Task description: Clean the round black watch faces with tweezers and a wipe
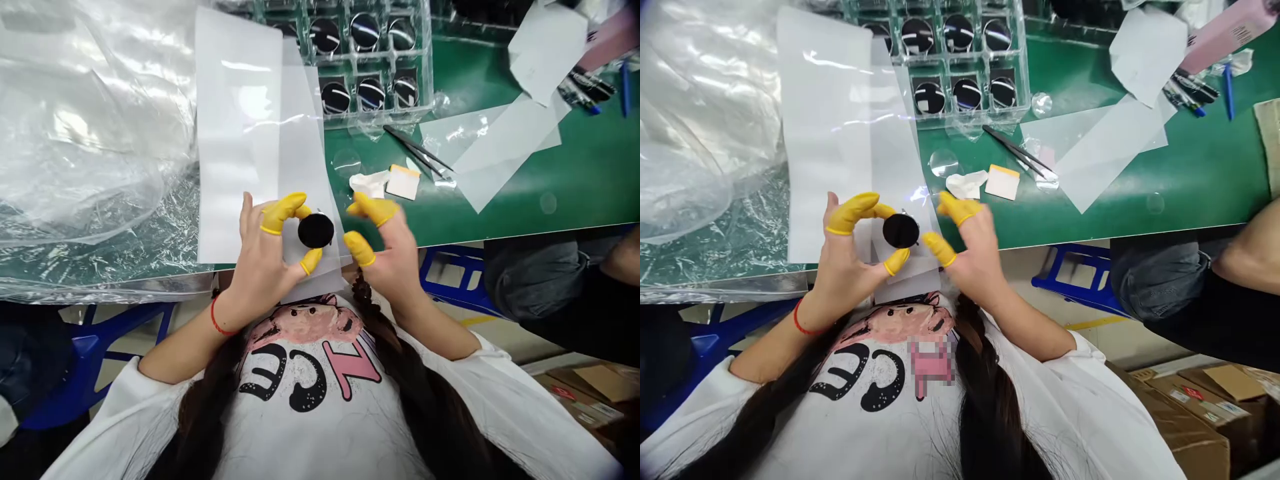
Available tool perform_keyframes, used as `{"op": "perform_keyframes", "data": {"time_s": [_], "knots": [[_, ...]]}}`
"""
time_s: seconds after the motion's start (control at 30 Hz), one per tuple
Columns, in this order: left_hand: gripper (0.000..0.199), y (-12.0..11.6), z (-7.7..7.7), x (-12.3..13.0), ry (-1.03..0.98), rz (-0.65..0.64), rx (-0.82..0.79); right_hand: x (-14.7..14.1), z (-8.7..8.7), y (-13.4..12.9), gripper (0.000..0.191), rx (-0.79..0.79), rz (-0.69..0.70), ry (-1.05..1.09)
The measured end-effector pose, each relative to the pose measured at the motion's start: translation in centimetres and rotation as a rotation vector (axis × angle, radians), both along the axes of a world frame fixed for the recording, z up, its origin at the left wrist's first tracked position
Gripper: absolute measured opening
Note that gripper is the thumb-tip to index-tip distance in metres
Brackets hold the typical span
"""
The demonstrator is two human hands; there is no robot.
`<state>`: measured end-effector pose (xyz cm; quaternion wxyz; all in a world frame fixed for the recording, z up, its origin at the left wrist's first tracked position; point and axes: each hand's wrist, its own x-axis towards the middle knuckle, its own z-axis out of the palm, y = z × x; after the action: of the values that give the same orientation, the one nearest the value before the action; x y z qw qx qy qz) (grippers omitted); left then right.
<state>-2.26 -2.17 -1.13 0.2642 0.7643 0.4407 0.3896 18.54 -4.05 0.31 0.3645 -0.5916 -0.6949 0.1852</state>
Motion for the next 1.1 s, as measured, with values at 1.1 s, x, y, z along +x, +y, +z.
{"op": "perform_keyframes", "data": {"time_s": [1.1], "knots": [[0.019,-0.5,4.7,1.5,-0.783,-0.141,-1.063,-2.6,3.8,0.5,0.026,-1.111,0.322,0.937]]}}
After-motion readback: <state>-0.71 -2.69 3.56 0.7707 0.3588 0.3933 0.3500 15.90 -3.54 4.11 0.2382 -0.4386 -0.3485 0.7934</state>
